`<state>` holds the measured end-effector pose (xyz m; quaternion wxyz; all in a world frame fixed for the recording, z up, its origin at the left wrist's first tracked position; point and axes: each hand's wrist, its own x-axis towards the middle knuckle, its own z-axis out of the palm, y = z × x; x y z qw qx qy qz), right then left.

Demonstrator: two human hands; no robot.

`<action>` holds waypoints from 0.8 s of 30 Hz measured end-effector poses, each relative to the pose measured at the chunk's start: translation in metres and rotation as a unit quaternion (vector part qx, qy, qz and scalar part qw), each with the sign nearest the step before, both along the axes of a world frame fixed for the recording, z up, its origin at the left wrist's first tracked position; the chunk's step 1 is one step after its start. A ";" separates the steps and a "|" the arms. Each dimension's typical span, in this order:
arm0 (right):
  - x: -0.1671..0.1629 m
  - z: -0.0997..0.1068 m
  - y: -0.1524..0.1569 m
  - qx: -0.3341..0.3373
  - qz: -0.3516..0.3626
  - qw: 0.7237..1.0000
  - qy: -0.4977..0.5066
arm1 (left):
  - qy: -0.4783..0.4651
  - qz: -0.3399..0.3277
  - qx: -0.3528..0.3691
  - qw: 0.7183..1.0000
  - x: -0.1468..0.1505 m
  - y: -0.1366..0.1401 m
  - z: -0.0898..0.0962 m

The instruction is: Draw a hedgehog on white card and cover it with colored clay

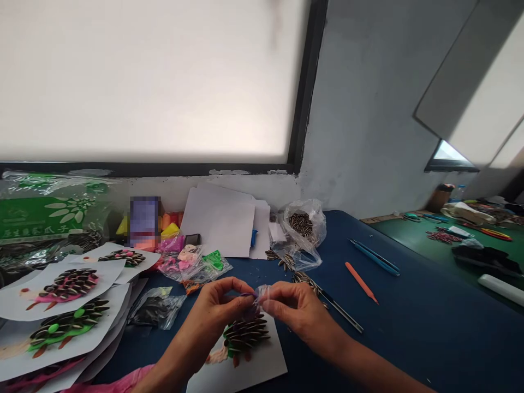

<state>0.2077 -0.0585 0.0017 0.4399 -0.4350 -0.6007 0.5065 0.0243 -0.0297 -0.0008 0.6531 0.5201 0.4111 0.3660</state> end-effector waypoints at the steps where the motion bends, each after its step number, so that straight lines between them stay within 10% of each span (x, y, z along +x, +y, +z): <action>1: 0.000 -0.001 0.000 0.000 0.002 1.000 -0.003 | 0.005 -0.001 0.002 1.000 0.001 0.000 -0.001; 24: 0.001 0.003 -0.002 0.026 -0.037 0.996 -0.071 | -0.001 0.032 0.013 0.999 0.000 0.002 -0.002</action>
